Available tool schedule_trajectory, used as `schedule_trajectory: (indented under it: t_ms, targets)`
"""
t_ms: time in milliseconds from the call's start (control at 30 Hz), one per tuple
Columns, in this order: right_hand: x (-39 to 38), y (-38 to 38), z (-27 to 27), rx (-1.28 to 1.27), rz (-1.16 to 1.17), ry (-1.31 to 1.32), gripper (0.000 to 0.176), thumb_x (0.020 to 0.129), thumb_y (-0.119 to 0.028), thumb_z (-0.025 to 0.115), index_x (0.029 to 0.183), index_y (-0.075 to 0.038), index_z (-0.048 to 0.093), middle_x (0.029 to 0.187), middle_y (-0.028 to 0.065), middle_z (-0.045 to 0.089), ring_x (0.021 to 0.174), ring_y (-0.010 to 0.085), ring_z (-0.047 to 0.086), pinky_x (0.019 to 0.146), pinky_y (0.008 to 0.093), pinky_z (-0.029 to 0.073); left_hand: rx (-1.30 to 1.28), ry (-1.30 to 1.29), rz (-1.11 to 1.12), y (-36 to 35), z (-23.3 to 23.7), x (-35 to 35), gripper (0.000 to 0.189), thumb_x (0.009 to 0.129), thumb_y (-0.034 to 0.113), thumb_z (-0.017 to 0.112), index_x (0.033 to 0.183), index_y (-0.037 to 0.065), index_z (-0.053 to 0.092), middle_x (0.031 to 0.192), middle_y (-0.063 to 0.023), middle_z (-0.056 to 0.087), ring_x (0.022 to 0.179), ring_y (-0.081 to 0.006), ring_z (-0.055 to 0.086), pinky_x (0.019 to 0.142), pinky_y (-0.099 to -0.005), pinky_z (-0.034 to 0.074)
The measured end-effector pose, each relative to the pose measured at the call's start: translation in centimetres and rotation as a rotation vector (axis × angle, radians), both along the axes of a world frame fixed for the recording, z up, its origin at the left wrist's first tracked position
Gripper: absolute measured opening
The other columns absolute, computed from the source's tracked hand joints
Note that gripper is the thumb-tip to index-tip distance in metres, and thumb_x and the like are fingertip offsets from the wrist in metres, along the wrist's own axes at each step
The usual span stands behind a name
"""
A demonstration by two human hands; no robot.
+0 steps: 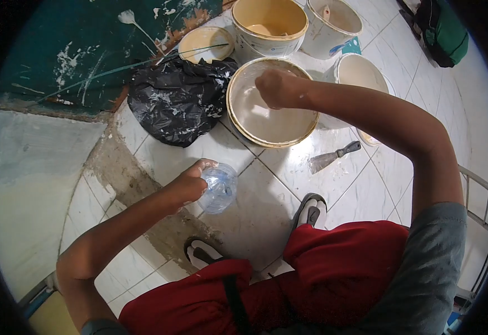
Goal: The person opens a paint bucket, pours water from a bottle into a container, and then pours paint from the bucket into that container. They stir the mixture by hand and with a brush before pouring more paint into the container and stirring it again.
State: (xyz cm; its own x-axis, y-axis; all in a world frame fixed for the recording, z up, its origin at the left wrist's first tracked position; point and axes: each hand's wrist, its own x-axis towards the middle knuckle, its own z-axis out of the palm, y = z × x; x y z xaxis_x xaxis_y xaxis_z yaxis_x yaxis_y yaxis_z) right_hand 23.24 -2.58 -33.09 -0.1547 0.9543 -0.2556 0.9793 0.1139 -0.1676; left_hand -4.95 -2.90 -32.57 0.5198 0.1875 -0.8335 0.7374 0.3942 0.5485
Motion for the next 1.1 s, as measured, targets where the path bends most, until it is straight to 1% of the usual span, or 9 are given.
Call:
schedule_trajectory:
  t_ms: [133,267,333,400,500,600,867,1000,1100]
  targets:
    - [-0.2,0.5,0.2,-0.28,0.107,-0.128,0.015,0.056,-0.002,0.063,0.071,0.003,0.063,0.067,0.02,0.061,0.071,0.0327,0.063,0.058,0.0393,0.049,-0.052,0.049,-0.002,0.7,-0.2,-0.3,0.061,0.068,-0.007,0.042,0.127,0.009,0.038,0.114,-0.0131,0.049,0.101,-0.0176,0.051,0.082,-0.0265,0.042]
    - [0.6,2.9,2.8,-0.506,0.16,-0.229,0.02,0.054,-0.003,0.061,0.073,0.001,0.065,0.067,0.0176,0.061,0.065,0.0308,0.061,0.055,0.0395,0.047,0.03,0.041,-0.12,2.6,2.4,0.8,0.051,0.077,0.005,0.053,0.126,0.008,0.038,0.124,-0.0124,0.043,0.113,-0.0199,0.044,0.092,-0.0294,0.036]
    - [0.7,1.9,5.8,-0.429,0.133,-0.213,0.021,0.055,-0.004,0.058,0.074,-0.001,0.065,0.067,0.0157,0.061,0.063,0.0301,0.06,0.055,0.0399,0.047,0.065,0.068,-0.096,4.0,2.1,1.7,0.047,0.08,0.013,0.057,0.124,0.008,0.04,0.128,-0.0118,0.041,0.117,-0.021,0.042,0.095,-0.0308,0.034]
    - [0.3,0.8,8.8,-0.371,0.075,-0.259,0.019,0.062,-0.007,0.06,0.079,-0.001,0.066,0.07,0.0158,0.062,0.066,0.0304,0.06,0.058,0.0382,0.048,0.393,-0.17,0.029,5.8,-0.6,2.3,0.046,0.083,0.032,0.06,0.12,0.009,0.044,0.12,-0.0062,0.047,0.107,-0.0168,0.048,0.088,-0.0304,0.038]
    - [1.8,-1.7,9.7,-0.255,-0.065,-0.155,0.02,0.071,-0.008,0.06,0.09,-0.004,0.067,0.075,0.0158,0.063,0.069,0.0295,0.061,0.063,0.0367,0.049,0.367,-0.156,0.133,6.6,1.8,5.3,0.044,0.085,0.041,0.056,0.116,0.011,0.046,0.11,-0.0008,0.052,0.092,-0.0107,0.05,0.079,-0.0285,0.04]
    - [2.7,-4.6,10.8,-0.151,-0.157,-0.007,0.022,0.078,-0.007,0.058,0.099,-0.005,0.065,0.083,0.0168,0.064,0.072,0.0282,0.062,0.068,0.0352,0.049,0.363,-0.145,0.122,7.1,1.8,7.7,0.043,0.085,0.042,0.056,0.115,0.013,0.047,0.102,0.0023,0.054,0.082,-0.0065,0.048,0.072,-0.0269,0.04]
    - [3.9,-12.7,10.7,0.141,-0.33,0.192,0.024,0.079,-0.003,0.055,0.102,-0.003,0.063,0.084,0.0182,0.064,0.075,0.0316,0.061,0.071,0.0377,0.047,0.346,-0.285,0.159,7.7,-1.1,10.1,0.041,0.085,0.039,0.057,0.113,0.011,0.047,0.103,-0.0032,0.056,0.093,-0.0128,0.05,0.079,-0.0347,0.04]
    - [3.1,-16.1,7.7,0.24,-0.634,0.378,0.028,0.079,-0.002,0.058,0.107,0.001,0.059,0.088,0.0229,0.062,0.077,0.0327,0.062,0.069,0.0362,0.048,0.345,-0.275,0.214,7.5,-0.8,10.1,0.038,0.085,0.035,0.059,0.112,0.011,0.047,0.099,-0.003,0.056,0.09,-0.0125,0.052,0.078,-0.0338,0.042]
    - [3.0,-18.1,3.7,0.386,-0.6,0.351,0.031,0.078,-0.002,0.061,0.108,0.001,0.058,0.088,0.0233,0.061,0.079,0.0334,0.063,0.07,0.0359,0.048,0.276,-0.332,0.201,7.4,-0.4,9.5,0.034,0.085,0.031,0.06,0.11,0.011,0.047,0.095,-0.0023,0.055,0.085,-0.0114,0.053,0.075,-0.0315,0.044]
